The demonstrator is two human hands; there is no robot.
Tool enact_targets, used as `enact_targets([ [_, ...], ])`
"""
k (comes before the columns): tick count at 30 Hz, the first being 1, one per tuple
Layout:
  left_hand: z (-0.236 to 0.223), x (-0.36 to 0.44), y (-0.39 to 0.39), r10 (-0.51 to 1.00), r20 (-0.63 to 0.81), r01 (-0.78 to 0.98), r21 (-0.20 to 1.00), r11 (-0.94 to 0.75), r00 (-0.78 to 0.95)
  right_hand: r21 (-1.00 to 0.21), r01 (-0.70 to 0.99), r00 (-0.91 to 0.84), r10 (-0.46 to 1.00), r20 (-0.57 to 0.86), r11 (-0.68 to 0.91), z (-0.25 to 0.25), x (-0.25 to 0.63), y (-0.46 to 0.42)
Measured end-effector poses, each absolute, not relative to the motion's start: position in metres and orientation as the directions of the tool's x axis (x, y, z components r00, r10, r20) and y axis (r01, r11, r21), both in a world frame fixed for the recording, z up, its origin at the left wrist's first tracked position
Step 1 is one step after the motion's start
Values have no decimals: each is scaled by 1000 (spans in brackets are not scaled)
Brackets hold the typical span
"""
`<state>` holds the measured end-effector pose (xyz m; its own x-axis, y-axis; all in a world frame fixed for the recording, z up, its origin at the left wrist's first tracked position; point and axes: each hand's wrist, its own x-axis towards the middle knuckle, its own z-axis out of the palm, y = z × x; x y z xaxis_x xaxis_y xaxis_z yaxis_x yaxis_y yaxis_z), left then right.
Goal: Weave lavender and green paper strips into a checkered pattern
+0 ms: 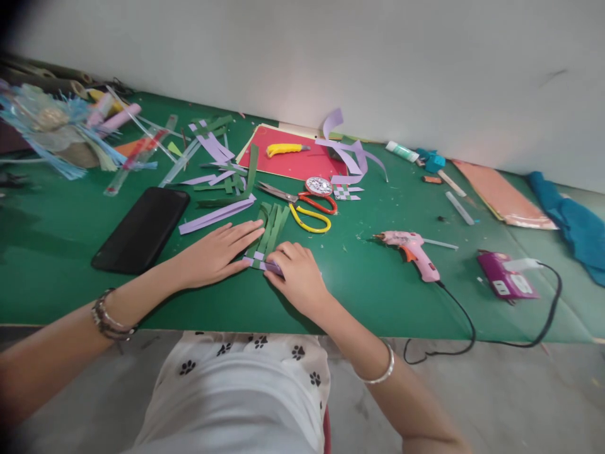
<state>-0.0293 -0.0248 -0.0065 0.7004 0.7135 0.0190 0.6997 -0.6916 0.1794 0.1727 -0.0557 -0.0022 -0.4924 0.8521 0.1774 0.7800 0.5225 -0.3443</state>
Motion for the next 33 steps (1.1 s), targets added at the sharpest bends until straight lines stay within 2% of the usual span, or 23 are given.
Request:
enact_targets([
  [5,-9,-28,-24,710,-70,710,166,-685,701,-351,766,-515,841,164,538,-2,173,-55],
  [12,-7,-26,-25,735,-82,736,160,-657,674,-320,750,-584,807,90,579,6,176,-56],
  [15,-7,-26,-25,728,-92,732,153,-664,680,-357,717,-629,776,36,598,17,179,-51],
  [18,-8,-27,-24,722,-86,725,156,-671,687,-406,677,-632,768,104,613,27,180,-34],
  [20,-10,-28,-24,721,-75,723,152,-674,689,-355,662,-647,742,174,660,28,179,-18],
  [22,-10,-28,-24,719,-69,720,145,-678,691,-267,660,-687,708,164,703,24,175,-2],
  [27,-6,-27,-25,722,-69,723,143,-676,689,-62,742,-659,743,121,668,15,168,27],
  [29,-4,-27,-26,720,-76,722,144,-677,690,-47,723,-682,723,110,689,17,169,34],
  [33,-4,-26,-25,720,-61,720,153,-677,691,-111,693,-709,701,72,712,27,174,45],
])
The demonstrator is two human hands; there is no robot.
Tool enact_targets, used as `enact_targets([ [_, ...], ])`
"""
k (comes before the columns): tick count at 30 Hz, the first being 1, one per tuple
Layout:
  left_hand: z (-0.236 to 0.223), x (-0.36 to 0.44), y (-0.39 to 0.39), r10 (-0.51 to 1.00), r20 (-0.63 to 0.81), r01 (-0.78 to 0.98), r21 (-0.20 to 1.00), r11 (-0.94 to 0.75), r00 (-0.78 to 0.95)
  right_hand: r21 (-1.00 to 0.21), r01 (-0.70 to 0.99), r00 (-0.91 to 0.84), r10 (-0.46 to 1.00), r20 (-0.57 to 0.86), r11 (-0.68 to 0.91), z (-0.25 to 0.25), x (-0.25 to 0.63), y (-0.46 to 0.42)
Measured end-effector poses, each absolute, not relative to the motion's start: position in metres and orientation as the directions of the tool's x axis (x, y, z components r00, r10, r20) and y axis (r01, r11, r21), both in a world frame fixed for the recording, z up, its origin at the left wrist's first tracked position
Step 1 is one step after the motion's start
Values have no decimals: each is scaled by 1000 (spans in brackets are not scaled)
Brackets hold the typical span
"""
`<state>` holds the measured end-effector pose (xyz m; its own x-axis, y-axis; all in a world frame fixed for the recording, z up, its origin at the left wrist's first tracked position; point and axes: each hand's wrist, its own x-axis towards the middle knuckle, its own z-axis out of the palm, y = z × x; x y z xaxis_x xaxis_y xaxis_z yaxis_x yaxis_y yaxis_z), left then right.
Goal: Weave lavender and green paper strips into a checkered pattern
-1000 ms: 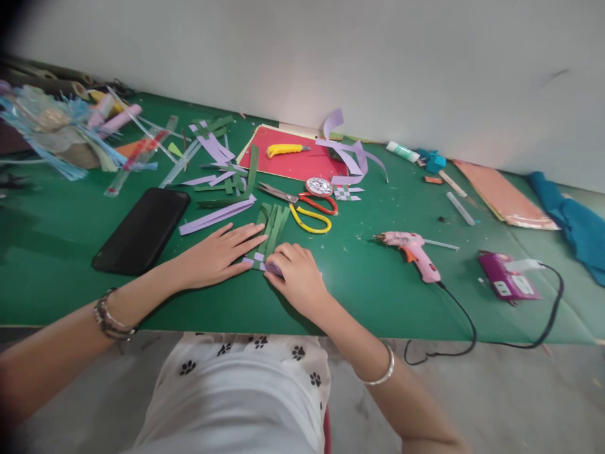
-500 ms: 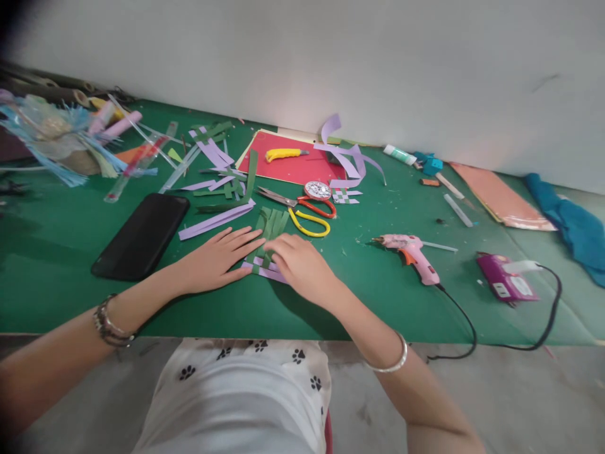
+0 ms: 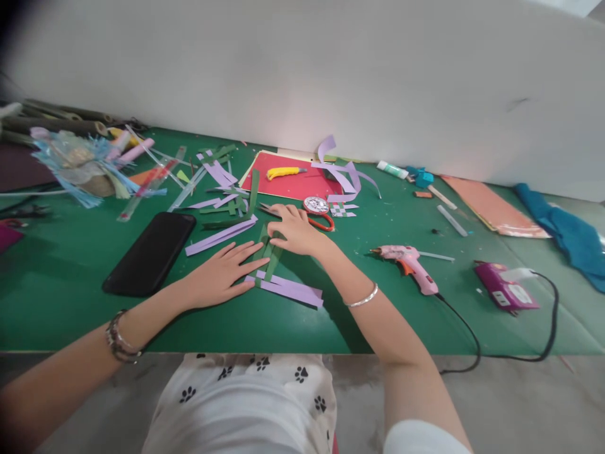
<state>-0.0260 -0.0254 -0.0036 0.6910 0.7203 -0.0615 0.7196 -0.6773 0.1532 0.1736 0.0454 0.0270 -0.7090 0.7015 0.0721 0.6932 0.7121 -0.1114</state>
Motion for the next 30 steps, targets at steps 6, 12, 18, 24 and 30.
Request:
enact_targets([
  [6,-4,-26,-26,715,-82,718,152,-679,694,-191,745,-650,760,11,640,33,173,58],
  [12,-3,-26,-26,717,-100,723,151,-674,689,-124,807,-582,813,-5,577,33,164,58],
  [18,-6,-27,-26,718,-37,710,194,-677,695,-75,837,-538,840,65,542,24,159,54],
  [24,-4,-35,-23,705,108,666,254,-701,701,-220,820,-489,846,212,529,35,168,9],
  [30,-1,-40,-19,671,95,607,350,-714,735,-281,772,-584,811,43,570,23,178,-49],
])
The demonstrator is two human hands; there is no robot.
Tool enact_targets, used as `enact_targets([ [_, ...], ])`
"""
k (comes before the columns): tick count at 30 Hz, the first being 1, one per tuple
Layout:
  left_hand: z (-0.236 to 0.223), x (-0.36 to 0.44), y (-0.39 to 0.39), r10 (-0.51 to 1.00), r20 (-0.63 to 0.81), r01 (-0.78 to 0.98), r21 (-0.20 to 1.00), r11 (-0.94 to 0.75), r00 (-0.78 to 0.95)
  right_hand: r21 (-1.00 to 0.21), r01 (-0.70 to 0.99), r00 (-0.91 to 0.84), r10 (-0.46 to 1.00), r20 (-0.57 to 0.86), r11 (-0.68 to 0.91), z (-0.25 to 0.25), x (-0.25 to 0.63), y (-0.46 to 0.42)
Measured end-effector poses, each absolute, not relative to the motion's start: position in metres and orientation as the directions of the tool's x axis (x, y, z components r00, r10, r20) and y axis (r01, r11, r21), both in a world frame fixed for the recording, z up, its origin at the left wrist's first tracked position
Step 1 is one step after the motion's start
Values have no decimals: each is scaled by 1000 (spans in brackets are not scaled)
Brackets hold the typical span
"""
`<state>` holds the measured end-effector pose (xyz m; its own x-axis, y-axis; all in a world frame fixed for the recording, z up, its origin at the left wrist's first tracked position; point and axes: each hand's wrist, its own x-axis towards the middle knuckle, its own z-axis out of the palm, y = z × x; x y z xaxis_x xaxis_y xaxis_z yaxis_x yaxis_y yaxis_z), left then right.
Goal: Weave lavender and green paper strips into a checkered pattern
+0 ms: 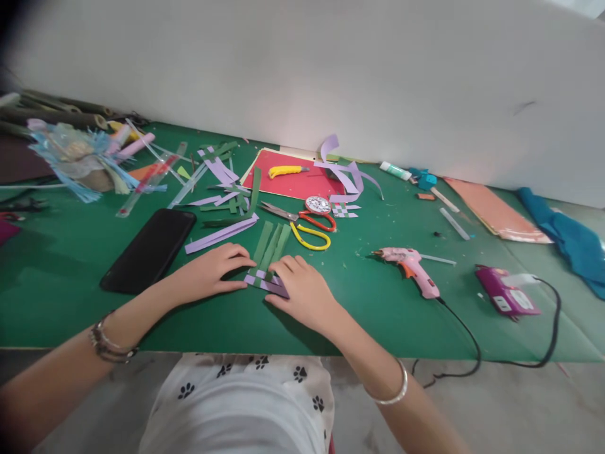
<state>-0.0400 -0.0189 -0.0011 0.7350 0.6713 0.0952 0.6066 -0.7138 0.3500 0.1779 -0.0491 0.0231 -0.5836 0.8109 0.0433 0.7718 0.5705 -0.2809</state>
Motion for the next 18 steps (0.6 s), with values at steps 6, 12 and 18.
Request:
enact_targets([
  [6,0,-33,-25,674,80,600,387,-700,734,-291,775,-570,820,61,561,10,174,-52],
  [12,0,-29,-29,672,84,591,406,-697,735,-267,749,-619,784,42,606,14,177,-48],
  [18,-1,-30,-30,678,119,579,426,-695,726,-318,729,-627,778,44,606,15,179,-46],
])
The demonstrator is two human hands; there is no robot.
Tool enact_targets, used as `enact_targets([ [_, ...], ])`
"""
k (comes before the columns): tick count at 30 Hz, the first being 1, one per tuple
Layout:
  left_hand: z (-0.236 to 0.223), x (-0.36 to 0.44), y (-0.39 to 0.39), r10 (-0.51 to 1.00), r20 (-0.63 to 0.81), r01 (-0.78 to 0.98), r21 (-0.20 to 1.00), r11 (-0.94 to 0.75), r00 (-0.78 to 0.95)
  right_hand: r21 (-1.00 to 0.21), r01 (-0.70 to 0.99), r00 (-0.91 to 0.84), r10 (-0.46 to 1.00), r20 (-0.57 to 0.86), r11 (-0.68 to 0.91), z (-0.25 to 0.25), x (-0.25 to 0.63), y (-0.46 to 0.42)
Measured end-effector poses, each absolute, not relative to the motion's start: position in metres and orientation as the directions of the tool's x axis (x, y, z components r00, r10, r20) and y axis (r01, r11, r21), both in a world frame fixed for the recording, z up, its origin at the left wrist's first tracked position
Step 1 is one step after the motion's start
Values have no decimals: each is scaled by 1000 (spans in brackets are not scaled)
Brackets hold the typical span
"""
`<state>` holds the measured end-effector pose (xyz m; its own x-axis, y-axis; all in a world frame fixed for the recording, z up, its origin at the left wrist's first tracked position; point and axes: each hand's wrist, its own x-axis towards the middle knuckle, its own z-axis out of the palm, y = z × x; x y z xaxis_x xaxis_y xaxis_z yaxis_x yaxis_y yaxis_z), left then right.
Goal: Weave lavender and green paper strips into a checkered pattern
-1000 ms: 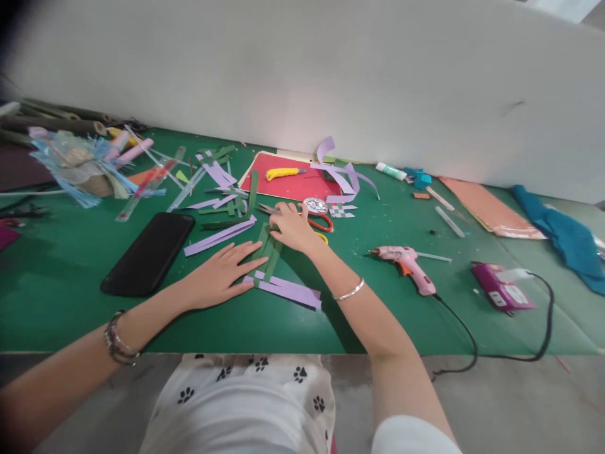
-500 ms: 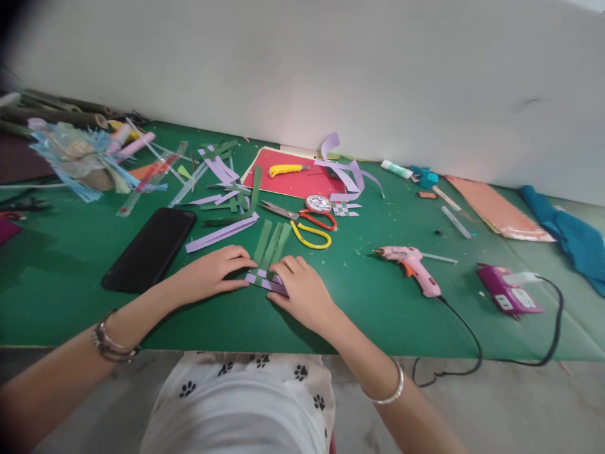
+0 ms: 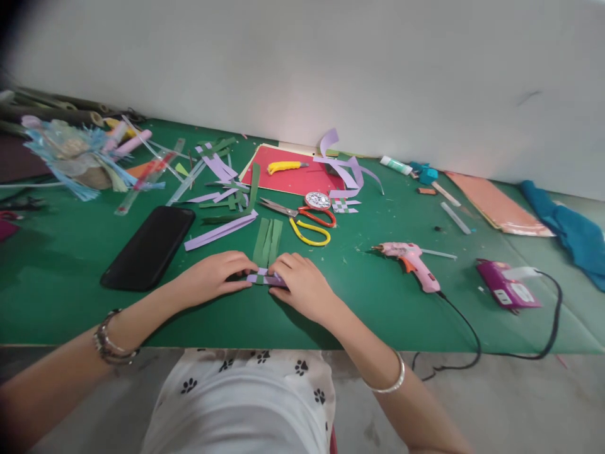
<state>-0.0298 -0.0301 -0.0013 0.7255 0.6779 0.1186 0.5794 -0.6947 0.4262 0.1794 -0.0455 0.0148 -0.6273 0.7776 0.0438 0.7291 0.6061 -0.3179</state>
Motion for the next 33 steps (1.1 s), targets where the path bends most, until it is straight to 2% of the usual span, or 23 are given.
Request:
enact_targets([
  [5,0,-28,-31,686,115,600,398,-694,718,-332,731,-624,781,29,596,14,179,-45],
  [11,0,-31,-30,661,110,574,406,-712,742,-281,750,-611,790,53,599,13,180,-48],
  [16,2,-34,-27,649,138,581,337,-741,748,-304,777,-560,826,67,551,14,187,-53],
  [19,2,-34,-33,615,95,571,282,-771,783,-304,791,-535,841,79,531,11,192,-57],
  [21,-1,-34,-41,582,30,556,261,-789,813,-267,805,-521,846,109,530,8,193,-63],
  [24,-5,-36,-53,562,-46,554,257,-792,826,-140,825,-526,834,164,548,0,193,-76],
  [27,-7,-37,-59,555,-68,553,245,-796,829,-62,809,-576,809,116,585,-5,191,-90],
  [33,-6,-37,-58,545,-104,553,240,-798,832,-78,818,-573,818,-36,570,-4,195,-95],
])
